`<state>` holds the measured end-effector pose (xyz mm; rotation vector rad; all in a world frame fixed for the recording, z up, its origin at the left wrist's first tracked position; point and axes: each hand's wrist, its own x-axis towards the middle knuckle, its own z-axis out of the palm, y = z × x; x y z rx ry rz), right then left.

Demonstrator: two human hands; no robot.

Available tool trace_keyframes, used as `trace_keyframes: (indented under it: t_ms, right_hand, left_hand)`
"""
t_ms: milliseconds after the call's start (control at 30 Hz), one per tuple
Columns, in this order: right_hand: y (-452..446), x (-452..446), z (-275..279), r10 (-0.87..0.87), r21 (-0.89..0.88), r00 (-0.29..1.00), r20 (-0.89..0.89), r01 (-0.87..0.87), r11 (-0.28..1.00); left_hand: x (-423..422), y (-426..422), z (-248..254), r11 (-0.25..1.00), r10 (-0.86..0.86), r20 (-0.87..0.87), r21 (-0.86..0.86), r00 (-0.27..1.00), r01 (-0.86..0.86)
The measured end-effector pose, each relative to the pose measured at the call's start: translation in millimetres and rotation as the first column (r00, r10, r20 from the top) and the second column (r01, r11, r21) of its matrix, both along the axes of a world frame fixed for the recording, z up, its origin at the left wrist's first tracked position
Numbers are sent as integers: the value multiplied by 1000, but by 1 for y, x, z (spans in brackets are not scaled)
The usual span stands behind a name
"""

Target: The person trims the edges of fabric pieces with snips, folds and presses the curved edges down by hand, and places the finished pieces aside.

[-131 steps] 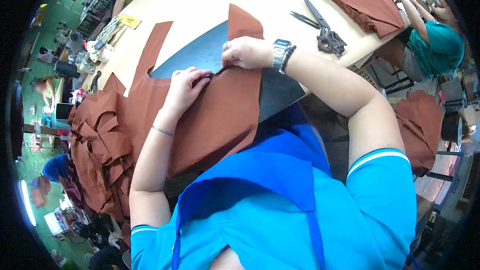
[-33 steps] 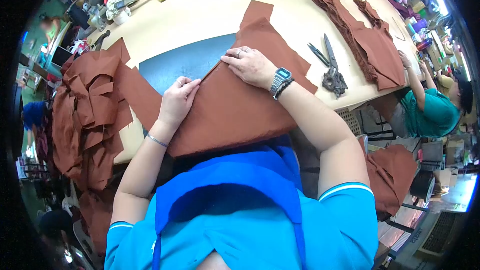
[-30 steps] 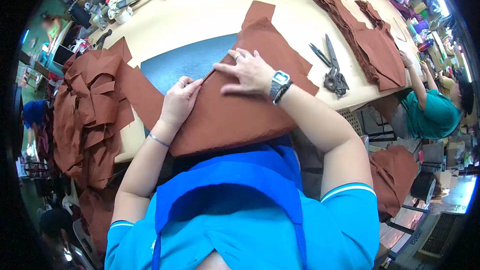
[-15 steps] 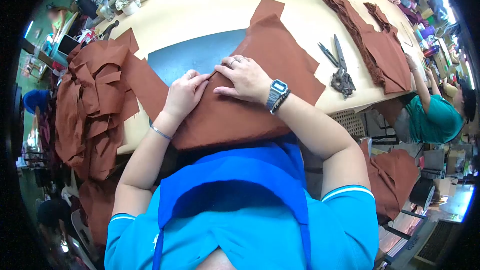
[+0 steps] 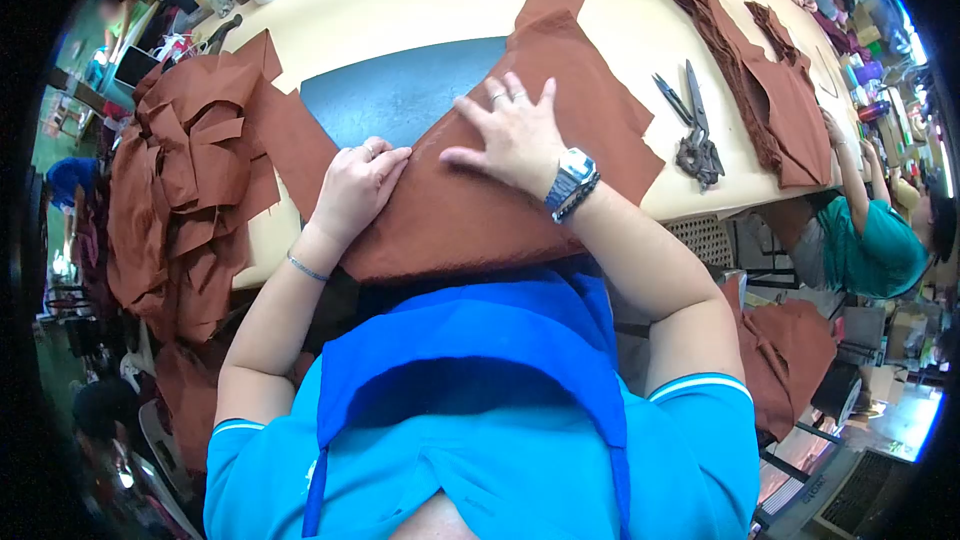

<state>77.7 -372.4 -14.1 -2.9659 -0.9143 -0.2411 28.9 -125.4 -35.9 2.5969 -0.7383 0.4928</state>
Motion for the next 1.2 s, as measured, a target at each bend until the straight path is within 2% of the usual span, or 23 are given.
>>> trace_keyframes:
  t_ms: [33,67,167,200,300,333,533,633,733,833,933,967,1033,1200]
  right_hand:
    - [0,5,-3,-7,-6,995,95,7,1000]
    - [-1,6,-6,77,63,991,108,-84,994]
    - [19,-4,-9,394,401,911,-122,-318,859]
    - [22,-9,-12,380,384,921,-83,-323,865]
    - [28,-20,-20,337,332,941,35,-330,884]
    - [29,-20,-21,331,334,943,23,-320,887]
    - [33,-26,-12,358,297,933,-41,-331,896]
    - [34,-25,-8,361,278,929,-75,-329,903]
    - [35,-26,-9,362,255,929,-75,-333,908]
    - [36,-27,-4,347,227,933,-100,-318,920]
    - [36,-28,-2,356,227,929,-100,-327,917]
    - [37,-27,-1,359,227,927,-111,-328,917]
    - [38,-27,1,365,226,921,-134,-330,916]
    - [41,-25,8,354,161,915,-193,-326,931]
  left_hand:
    - [0,-1,3,1000,11,-28,-1,1000,-11]
    - [0,-1,7,1000,20,-59,1,998,-20]
    - [1,3,13,999,47,-145,-10,988,-49]
    - [1,3,16,998,56,-174,-14,983,-59]
    - [-5,8,35,965,261,-402,117,878,-234]
    - [-6,9,38,957,289,-446,134,847,-256]
    - [-6,19,42,953,301,-495,125,815,-276]
    - [-3,20,54,946,323,-575,194,752,-258]
    - [-6,23,49,963,268,-535,121,801,-242]
    - [-7,30,42,981,188,-441,121,878,-149]
    - [-9,39,32,983,36,-141,183,989,-10]
    - [-9,41,30,977,18,-111,214,994,6]
    - [-10,43,31,961,-21,-51,275,998,34]
    - [-9,51,33,947,1,-63,321,998,20]
